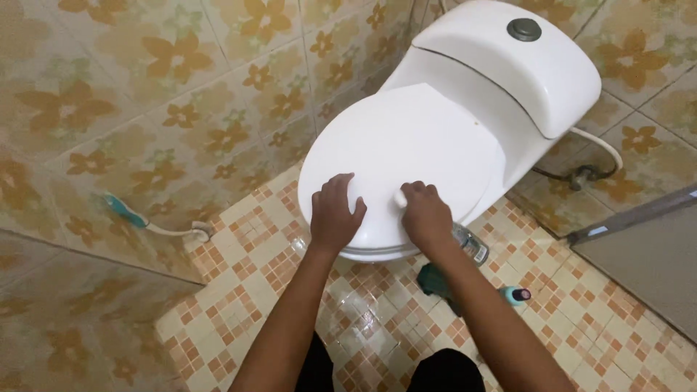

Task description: Cleaning the exterior surfaces of a toilet bowl and lid using a spray cleaner and a cloth.

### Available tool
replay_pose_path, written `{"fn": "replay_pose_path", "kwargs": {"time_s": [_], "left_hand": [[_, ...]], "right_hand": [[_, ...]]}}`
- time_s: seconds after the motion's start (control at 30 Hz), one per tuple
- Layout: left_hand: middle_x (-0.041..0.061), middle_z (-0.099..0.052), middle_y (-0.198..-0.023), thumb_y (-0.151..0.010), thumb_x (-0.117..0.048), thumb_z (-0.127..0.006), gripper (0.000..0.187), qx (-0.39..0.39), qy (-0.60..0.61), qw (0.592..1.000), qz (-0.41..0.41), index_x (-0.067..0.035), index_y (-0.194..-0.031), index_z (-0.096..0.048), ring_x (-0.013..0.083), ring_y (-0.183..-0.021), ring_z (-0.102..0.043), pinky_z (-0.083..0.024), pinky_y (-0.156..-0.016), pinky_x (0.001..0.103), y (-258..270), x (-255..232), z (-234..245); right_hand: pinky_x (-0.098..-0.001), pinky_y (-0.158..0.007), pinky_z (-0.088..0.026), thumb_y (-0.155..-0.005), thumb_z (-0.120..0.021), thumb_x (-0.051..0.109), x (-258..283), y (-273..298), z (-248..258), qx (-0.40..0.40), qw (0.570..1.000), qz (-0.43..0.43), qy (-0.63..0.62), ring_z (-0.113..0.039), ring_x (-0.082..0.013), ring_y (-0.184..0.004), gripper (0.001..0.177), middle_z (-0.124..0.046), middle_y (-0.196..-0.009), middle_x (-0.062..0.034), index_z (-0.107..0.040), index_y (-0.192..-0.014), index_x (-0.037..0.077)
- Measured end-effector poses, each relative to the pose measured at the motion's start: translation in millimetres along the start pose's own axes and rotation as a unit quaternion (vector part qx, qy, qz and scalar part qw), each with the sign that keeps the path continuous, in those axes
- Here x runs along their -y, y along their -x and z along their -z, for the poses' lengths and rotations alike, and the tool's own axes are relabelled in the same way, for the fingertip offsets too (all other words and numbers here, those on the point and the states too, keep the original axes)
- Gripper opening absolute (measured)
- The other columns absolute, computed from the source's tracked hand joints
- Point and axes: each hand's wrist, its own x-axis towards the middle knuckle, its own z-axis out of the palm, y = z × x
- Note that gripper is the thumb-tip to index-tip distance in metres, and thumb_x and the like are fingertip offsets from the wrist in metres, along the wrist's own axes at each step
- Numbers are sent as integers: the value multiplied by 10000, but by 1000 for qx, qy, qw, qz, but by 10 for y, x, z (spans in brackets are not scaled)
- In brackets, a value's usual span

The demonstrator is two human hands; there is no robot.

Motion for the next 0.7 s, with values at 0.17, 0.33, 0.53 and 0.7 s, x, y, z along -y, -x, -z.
{"fn": "replay_pose_path", "kwargs": {"time_s": [0.17,0.33,0.53,0.7], "left_hand": [[134,-613,-1310,-861,-253,-709,534,6,-19,1000,12,-73,-1340,-559,297,-1220,-566,-400,-1005,475,-28,-4,-5],[102,-640,-1272,-866,-291,-725,466,-14,-37,999,5,-88,-1271,-613,290,-1202,-572,-415,-988,465,-7,33,-84],[104,-635,-1243,-845,-295,-732,469,8,-44,999,27,-82,-1246,-615,280,-1174,-579,-416,-976,457,-39,-10,-57],[107,-637,-1253,-852,-293,-735,456,-3,-48,999,23,-79,-1240,-627,282,-1190,-575,-416,-972,455,-22,5,-73]], "right_hand": [[-492,-842,-545,-808,-621,2,41,-22,332,40,995,-47,-77,-644,-355,-1028,340,-699,-1071,-144,-654,-1136,88],[-503,-805,-533,-870,-632,35,67,-46,491,26,994,-48,-99,-651,-390,-932,249,-677,-975,-192,-648,-1112,91],[-487,-778,-534,-858,-628,30,152,-85,542,62,990,-50,-120,-662,-363,-890,196,-683,-926,-168,-644,-1045,83],[-481,-756,-538,-842,-623,25,237,-65,593,62,984,-52,-159,-670,-357,-863,190,-688,-923,-160,-649,-1017,96]]}}
